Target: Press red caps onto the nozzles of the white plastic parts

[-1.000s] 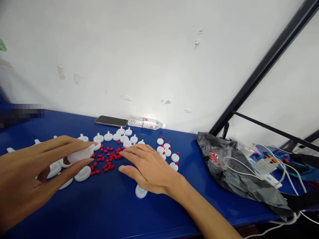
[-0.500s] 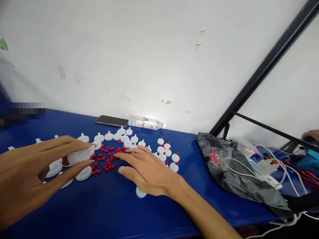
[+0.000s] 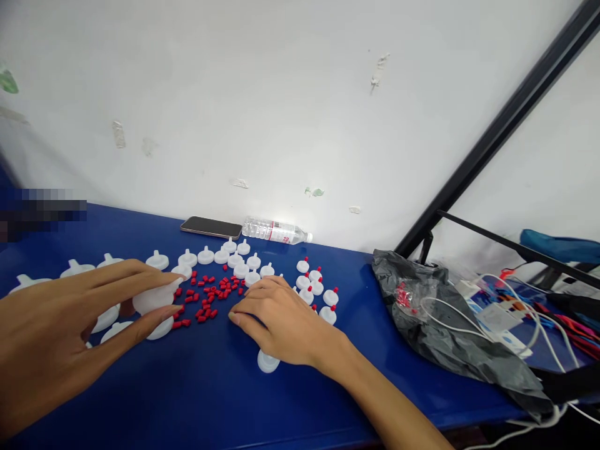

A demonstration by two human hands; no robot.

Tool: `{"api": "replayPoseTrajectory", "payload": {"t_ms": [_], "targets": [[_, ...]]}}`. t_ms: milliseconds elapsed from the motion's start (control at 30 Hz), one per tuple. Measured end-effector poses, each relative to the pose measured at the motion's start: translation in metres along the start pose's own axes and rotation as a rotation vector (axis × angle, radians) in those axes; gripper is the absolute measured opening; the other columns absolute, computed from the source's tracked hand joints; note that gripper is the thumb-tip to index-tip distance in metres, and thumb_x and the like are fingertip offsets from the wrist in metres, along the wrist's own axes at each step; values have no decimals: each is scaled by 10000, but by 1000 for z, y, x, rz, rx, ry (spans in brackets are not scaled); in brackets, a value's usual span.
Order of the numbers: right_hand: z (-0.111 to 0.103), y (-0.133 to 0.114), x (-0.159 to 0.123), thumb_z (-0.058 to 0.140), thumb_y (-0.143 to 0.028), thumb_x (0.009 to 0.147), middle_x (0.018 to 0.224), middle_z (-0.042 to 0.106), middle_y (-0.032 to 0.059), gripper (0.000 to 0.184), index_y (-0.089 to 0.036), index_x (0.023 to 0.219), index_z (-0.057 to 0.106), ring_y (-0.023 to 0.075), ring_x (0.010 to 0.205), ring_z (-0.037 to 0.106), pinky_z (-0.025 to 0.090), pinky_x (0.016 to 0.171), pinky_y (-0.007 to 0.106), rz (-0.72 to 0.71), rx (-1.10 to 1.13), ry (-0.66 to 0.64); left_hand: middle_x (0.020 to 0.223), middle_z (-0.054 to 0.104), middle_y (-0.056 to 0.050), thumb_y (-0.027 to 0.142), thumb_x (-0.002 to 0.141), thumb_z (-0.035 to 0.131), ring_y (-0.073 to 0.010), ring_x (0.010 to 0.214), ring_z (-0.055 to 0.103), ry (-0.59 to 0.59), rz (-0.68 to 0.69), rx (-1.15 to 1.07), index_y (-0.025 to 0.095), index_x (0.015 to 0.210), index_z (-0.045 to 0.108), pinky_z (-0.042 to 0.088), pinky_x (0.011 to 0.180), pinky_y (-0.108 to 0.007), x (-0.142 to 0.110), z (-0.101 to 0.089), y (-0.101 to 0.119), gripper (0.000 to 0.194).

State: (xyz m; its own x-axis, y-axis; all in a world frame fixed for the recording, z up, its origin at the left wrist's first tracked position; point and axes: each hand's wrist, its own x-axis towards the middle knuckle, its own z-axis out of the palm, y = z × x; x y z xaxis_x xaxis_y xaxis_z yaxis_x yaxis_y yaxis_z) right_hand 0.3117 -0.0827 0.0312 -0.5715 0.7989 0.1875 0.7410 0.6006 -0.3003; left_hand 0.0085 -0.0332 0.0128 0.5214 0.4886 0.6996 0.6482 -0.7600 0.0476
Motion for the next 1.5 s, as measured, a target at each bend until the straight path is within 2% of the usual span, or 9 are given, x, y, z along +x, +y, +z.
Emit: {"api": "replayPoseTrajectory", "payload": {"t_ms": [167,300,400,567,667,900,1133,1300,1500], "targets": [[-1,-2,-2,622,-298,1267,1147,913,92,330,-167,1155,903,269,1110,818,512,1159,450,26,-11,4,1295,888,11,621,1238,344,-276,902,887,-17,-14,42,405,1340,771,627,731,-427,-2,4,0,489],[-5,-7,-4,525,-404,1306,1459,881,110,415,-191,1380,874,296,1405,776,417,1340,514,27,22,-21,1359,903,15,646,1211,356,-325,993,905,-8,-20,75,440,1393,775,677,788,-464,-8,9,-1,501],[-5,-9,-6,502,-456,1308,1541,850,117,467,-195,1424,871,314,1540,708,332,1435,569,35,4,-65,1417,897,11,665,1205,346,-370,1110,905,-26,-41,91,449,1452,758,699,847,-486,-11,10,0,527],[-2,-6,-8,673,-309,1239,1397,910,87,267,-190,1326,897,325,1479,741,394,1407,551,0,-35,-93,1486,853,-36,578,1235,232,-395,1158,886,-137,-96,68,386,1477,742,713,902,-539,-9,8,8,597],[0,-5,-9,654,-188,1227,1370,918,60,258,-205,1352,879,297,1430,760,429,1368,502,-34,-35,-130,1429,868,-25,574,1231,268,-360,1066,893,-123,-67,46,395,1450,744,698,843,-482,-6,6,10,554],[0,-9,-6,626,-260,1256,1195,914,72,247,-198,1202,859,255,1226,814,462,1287,450,-56,-81,-135,1359,874,-31,514,1250,348,-318,1072,880,-189,-31,31,365,1399,769,680,875,-433,-5,3,14,471],[0,1,-9,698,-337,1236,1198,913,68,170,-225,1224,825,240,1100,849,541,1228,449,9,-12,69,1136,897,-68,248,1126,487,-259,719,876,-80,163,31,285,1296,826,587,534,-352,2,8,15,381],[-6,-3,-7,855,-506,1134,1071,922,21,261,-261,1045,848,225,997,870,649,996,356,105,337,263,1104,889,-44,184,992,647,-267,722,880,-202,138,-34,268,1178,815,601,529,-351,4,9,21,264],[-3,-16,-4,966,-583,1010,943,902,11,356,-257,896,883,210,875,837,656,884,341,139,514,353,1106,864,-32,184,1067,649,-236,780,879,-194,176,-90,290,1175,794,593,540,-311,4,8,31,209]]}}
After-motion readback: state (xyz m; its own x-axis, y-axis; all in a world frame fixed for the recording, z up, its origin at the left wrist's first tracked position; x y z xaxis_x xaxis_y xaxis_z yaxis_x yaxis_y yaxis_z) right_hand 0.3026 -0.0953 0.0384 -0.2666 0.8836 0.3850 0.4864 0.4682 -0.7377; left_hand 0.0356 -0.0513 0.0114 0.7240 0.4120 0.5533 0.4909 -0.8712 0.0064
